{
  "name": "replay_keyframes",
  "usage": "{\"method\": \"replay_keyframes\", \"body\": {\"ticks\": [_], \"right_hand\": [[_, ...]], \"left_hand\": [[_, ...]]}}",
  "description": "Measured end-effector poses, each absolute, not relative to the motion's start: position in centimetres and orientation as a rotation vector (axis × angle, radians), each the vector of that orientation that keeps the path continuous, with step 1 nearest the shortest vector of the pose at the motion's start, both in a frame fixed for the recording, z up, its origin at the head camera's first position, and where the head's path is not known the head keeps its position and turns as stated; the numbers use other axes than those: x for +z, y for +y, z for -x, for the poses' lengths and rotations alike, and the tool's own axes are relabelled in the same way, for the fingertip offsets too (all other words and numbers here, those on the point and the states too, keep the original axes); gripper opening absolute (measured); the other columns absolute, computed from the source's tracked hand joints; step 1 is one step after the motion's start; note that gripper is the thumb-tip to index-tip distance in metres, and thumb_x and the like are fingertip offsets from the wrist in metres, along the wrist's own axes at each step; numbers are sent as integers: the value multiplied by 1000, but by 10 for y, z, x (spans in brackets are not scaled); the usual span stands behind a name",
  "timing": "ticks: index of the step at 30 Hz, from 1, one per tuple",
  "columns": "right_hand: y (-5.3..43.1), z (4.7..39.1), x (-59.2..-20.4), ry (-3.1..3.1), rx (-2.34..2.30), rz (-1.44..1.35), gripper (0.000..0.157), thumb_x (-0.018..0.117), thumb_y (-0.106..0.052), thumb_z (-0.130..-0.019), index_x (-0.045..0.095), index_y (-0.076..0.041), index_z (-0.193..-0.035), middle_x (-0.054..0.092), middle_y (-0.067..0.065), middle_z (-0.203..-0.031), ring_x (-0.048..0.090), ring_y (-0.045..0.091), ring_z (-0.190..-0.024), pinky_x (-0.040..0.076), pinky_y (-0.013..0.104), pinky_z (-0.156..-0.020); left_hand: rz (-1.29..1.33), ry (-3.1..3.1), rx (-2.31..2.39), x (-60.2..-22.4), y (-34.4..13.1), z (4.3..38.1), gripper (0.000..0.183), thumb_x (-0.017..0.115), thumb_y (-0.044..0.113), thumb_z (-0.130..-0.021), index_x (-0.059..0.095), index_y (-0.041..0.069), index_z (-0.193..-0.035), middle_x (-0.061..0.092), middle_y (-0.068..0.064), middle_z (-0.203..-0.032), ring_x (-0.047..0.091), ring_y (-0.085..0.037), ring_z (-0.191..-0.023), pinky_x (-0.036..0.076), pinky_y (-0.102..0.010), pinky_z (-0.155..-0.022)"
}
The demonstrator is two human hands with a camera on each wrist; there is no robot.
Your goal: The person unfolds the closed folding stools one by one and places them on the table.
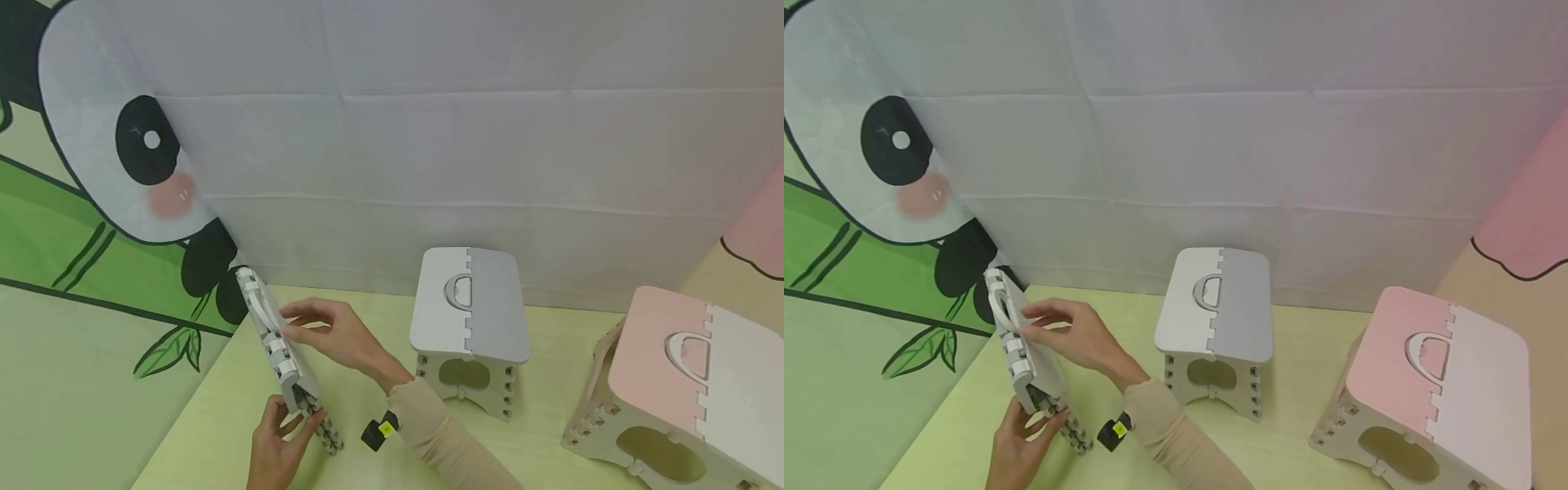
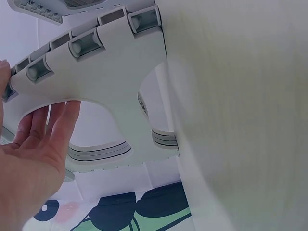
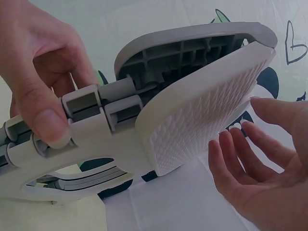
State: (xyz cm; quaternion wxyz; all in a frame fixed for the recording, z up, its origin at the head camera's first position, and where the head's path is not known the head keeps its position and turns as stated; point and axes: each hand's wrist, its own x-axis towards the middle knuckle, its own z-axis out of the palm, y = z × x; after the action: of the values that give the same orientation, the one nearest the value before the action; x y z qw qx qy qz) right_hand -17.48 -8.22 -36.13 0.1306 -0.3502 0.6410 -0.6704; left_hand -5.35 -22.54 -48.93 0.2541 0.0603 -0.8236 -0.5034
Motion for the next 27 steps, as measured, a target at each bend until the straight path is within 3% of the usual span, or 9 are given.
{"method": "replay_keyframes", "body": {"ticks": [7, 17, 27], "right_hand": [[-77, 174, -370, 1848, -1924, 1017, 34, 71, -21, -100, 67, -12, -132, 66, 4, -133, 62, 6, -115, 53, 25, -98], [-70, 173, -386, 1826, -1926, 1006, 34, 70, -19, -100, 66, -9, -133, 66, 6, -133, 63, 9, -116, 54, 26, -97], [-66, 171, -402, 1801, -1925, 970, 32, 69, -18, -101, 67, -9, -131, 67, -3, -128, 64, 9, -116, 54, 27, -98]], "left_hand": [[-187, -2234, -1382, -488, -224, 53, 42, 87, 1, -81, 59, 3, -112, 70, 4, -112, 64, 4, -106, 60, -26, -81], [-196, -2239, -1386, -487, -223, 52, 42, 87, 3, -82, 59, 4, -114, 69, 5, -114, 63, 5, -107, 60, -25, -81], [-211, -2235, -1383, -487, -223, 51, 43, 87, 3, -82, 59, 4, -114, 69, 5, -115, 63, 6, -107, 59, -23, -81]]}}
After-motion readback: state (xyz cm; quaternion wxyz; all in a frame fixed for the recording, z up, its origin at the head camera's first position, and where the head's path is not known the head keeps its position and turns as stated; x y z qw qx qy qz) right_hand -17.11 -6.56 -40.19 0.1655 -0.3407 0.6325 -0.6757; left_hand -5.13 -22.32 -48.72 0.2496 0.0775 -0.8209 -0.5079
